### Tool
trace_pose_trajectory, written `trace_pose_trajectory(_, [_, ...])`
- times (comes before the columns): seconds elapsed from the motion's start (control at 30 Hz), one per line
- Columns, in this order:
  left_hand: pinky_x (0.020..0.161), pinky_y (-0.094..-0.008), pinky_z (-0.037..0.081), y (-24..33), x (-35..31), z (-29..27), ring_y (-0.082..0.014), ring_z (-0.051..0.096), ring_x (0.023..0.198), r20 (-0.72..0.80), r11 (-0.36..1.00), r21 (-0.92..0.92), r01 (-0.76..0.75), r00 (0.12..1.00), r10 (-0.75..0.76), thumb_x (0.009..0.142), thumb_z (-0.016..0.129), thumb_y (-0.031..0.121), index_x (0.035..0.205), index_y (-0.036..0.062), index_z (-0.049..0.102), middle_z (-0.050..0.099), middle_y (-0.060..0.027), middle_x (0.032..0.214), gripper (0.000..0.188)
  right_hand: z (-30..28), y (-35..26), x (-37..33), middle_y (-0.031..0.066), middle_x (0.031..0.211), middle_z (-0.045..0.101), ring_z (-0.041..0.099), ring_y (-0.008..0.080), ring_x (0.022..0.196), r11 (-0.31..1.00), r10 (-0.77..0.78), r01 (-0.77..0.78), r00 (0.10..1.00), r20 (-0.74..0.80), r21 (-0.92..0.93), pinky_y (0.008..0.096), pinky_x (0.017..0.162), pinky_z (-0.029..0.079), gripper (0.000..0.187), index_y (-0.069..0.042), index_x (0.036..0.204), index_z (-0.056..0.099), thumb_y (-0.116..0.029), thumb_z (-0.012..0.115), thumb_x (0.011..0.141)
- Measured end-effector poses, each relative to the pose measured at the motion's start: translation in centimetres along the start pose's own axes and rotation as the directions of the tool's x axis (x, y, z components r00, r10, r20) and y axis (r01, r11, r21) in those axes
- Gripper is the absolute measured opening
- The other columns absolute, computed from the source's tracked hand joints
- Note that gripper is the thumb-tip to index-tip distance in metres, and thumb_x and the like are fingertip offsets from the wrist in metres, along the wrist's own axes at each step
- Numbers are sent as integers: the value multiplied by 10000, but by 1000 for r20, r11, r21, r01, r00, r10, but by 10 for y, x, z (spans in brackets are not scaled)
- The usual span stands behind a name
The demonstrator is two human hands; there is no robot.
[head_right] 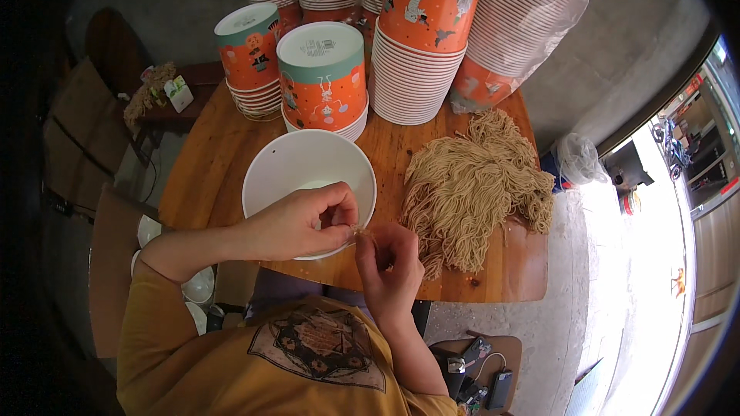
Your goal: Attaching string handles to paper cups by threading and tying.
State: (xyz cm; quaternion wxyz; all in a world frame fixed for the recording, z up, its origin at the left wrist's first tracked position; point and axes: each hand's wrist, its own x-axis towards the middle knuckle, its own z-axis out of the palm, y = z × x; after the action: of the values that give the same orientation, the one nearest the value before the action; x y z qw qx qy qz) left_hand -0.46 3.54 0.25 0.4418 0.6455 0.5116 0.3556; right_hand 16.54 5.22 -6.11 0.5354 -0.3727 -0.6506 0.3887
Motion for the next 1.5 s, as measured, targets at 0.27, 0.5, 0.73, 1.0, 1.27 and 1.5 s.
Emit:
trace_pose_trajectory(0.27, [665,-301,471,1,-2,1,-156,561,726,-28,995,78,-69,997,71,849,600,58,931,22,494,565,-60,802,139,0,-3,1,-3,700,561,479,33,574,1000,14,-14,1000,-1,-24,185,520,404,211,-53,945,529,-46,705,830])
trace_pose_trajectory(0.5, [662,-301,474,1,-2,2,-153,567,724,-57,984,116,-135,988,142,853,608,56,927,24,503,573,-58,804,132,-1,0,1,-31,654,535,431,21,557,996,83,-83,997,1,45,175,506,360,135,-44,901,569,-57,692,846])
trace_pose_trajectory(0.73, [664,-263,464,-2,0,-3,-89,548,733,43,997,-36,75,996,-73,877,628,95,970,20,559,586,-12,792,138,2,5,0,-36,686,563,444,13,576,986,109,-109,994,3,126,175,517,366,122,-46,924,576,-49,678,857])
trace_pose_trajectory(1.0, [650,-222,425,-3,-1,-4,-47,487,730,43,993,-26,112,993,-111,878,625,84,955,39,574,547,35,799,102,4,4,-1,-43,711,565,454,6,600,973,144,-148,989,39,174,166,542,366,117,-43,939,562,-31,656,870])
trace_pose_trajectory(1.27, [626,-225,417,1,-2,-3,-45,471,697,18,994,-10,109,994,-108,870,634,93,907,46,558,533,38,760,96,2,2,-2,-43,772,563,484,4,661,948,158,-158,987,22,277,160,578,375,127,-47,972,527,-8,614,888])
trace_pose_trajectory(1.5, [650,-224,427,-2,-1,-2,-46,486,726,20,995,-32,99,995,-98,879,626,94,923,44,559,547,38,797,95,0,7,-3,-45,725,542,474,2,636,969,94,-100,995,39,227,159,559,370,155,-54,972,507,1,618,880])
